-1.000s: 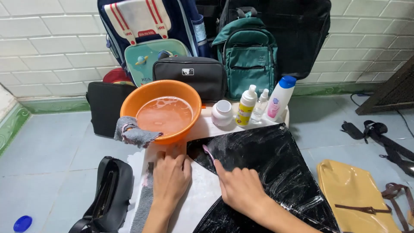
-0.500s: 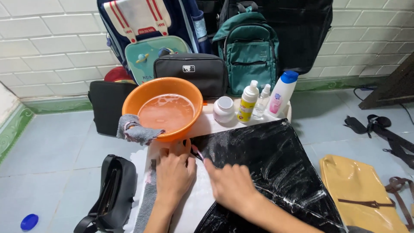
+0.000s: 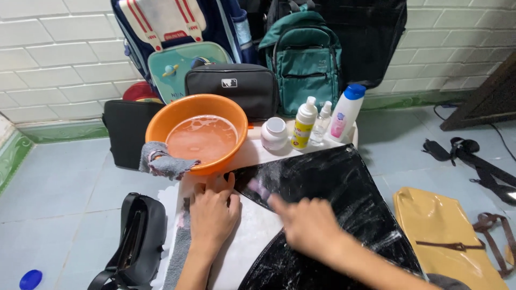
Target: Scrubbing a black leather bag component with a toothbrush and soapy water to clean it.
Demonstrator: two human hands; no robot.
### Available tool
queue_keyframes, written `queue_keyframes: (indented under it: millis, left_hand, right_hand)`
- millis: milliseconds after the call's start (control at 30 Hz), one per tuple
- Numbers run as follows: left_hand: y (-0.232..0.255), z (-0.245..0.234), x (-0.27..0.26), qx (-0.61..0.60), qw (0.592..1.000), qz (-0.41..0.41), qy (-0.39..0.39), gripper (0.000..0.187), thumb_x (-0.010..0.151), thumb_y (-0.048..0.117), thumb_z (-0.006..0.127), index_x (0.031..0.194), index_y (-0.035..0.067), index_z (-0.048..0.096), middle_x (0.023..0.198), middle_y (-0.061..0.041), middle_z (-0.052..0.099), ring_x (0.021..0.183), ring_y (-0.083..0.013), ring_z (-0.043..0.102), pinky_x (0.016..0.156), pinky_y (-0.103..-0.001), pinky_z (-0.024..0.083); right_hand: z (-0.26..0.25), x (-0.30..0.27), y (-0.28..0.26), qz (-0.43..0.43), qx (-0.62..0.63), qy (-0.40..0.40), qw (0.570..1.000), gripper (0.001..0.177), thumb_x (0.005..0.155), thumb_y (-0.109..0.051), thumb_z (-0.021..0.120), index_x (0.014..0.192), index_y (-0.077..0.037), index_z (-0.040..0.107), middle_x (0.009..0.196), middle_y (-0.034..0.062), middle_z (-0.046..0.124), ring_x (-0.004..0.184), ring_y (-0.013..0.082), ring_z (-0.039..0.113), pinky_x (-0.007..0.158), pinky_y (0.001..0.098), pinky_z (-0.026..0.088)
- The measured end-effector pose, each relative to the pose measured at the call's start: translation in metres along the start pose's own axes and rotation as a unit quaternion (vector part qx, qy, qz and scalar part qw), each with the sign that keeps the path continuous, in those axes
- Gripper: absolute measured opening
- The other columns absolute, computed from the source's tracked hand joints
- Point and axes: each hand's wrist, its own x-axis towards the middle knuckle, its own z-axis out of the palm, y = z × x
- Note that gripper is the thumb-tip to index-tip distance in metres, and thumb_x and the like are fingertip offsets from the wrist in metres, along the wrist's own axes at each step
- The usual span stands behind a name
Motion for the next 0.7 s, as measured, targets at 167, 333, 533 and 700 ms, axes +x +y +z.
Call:
queue_keyframes:
  millis: [167,333,533,700]
  left_hand:
    - [0.001,-0.001,0.0,0.0,0.999,0.021,0.042,0.033,0.083,0.03,0.061,0.105,0.019,0.083,0.097,-0.02,0.071,0.083,-0.0414,0.061,0.068,-0.046,0.055]
    - [0.002,-0.002,-0.001,-0.021,0.998,0.018,0.055,0.027,0.083,0.028,0.064,0.097,0.014,0.083,0.099,-0.018,0.069,0.089,-0.0402,0.059,0.071,-0.045,0.055]
    - [0.001,-0.005,0.003,-0.028,0.997,0.019,0.062,0.033,0.083,0.027,0.064,0.108,0.016,0.082,0.105,-0.016,0.069,0.087,-0.0376,0.059,0.073,-0.043,0.055]
    - [0.004,-0.007,0.0,-0.016,0.997,0.025,0.067,0.032,0.084,0.027,0.064,0.109,0.017,0.083,0.1,-0.017,0.068,0.087,-0.0369,0.06,0.072,-0.042,0.054]
  right_hand:
    - [0.003,-0.003,0.023,0.052,0.08,0.043,0.994,0.043,0.09,-0.013,0.055,0.133,-0.015,0.05,0.07,0.0107,0.065,0.048,0.0303,0.062,0.049,0.05,0.051]
    - [0.004,0.005,0.054,0.108,0.064,0.03,0.992,0.015,0.094,-0.012,0.051,0.102,-0.01,0.063,0.086,0.0096,0.061,0.06,0.0255,0.062,0.058,0.0414,0.056]
    - [0.0,0.001,0.045,0.083,0.021,0.024,0.996,0.026,0.099,-0.033,0.051,0.088,-0.018,0.068,0.066,0.0034,0.063,0.047,0.0225,0.058,0.047,0.0403,0.049]
    - [-0.021,0.011,0.06,0.191,0.023,0.096,0.977,0.04,0.093,-0.048,0.055,0.086,-0.018,0.081,0.077,0.0101,0.075,0.062,0.0398,0.067,0.059,0.0471,0.053]
